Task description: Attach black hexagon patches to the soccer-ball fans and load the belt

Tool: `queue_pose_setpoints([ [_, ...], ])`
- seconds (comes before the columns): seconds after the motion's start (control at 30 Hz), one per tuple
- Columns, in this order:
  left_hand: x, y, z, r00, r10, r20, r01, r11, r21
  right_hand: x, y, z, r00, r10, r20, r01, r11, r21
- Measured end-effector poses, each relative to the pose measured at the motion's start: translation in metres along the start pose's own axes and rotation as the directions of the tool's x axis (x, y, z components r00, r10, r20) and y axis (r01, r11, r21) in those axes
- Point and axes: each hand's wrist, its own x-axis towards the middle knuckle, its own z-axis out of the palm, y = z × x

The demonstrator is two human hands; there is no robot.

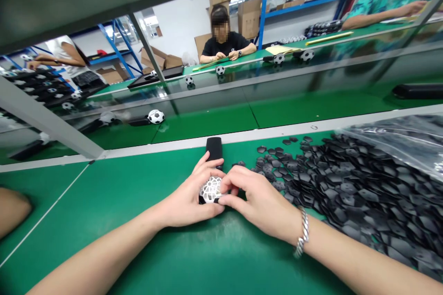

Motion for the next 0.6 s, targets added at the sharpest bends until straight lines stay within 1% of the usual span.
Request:
queue_pose_setpoints([
  [0.07,0.0002,0.0002,-0.0001,1.0,-0.002,-0.004,0.002,1.0,0.0,0.0019,-0.0005,-0.0016,0.998,0.047,0.035,-0.049,0.998,0.041],
  [0.17,0.0001,-0.0003,-0.0004,1.0,0.005,0.003,-0.005,1.0,0.004,0.0024,-0.0017,-0.0028,0.996,0.062,0.062,-0.066,0.996,0.055],
  [0.27,-0.0001,-0.001,-0.0005,1.0,0.008,0.004,-0.008,1.0,0.004,0.0021,-0.002,-0.0031,0.995,0.078,0.065,-0.083,0.994,0.071],
  [0.5,0.0013,0.0013,0.0004,1.0,-0.028,-0.01,0.028,1.0,0.013,0.0063,-0.0001,-0.0038,0.982,0.162,0.094,-0.176,0.969,0.171],
  [0.6,0.0027,0.0028,0.0013,1.0,0.002,-0.031,-0.001,0.999,0.037,0.0062,-0.002,-0.0007,0.982,0.166,0.094,-0.182,0.961,0.209],
])
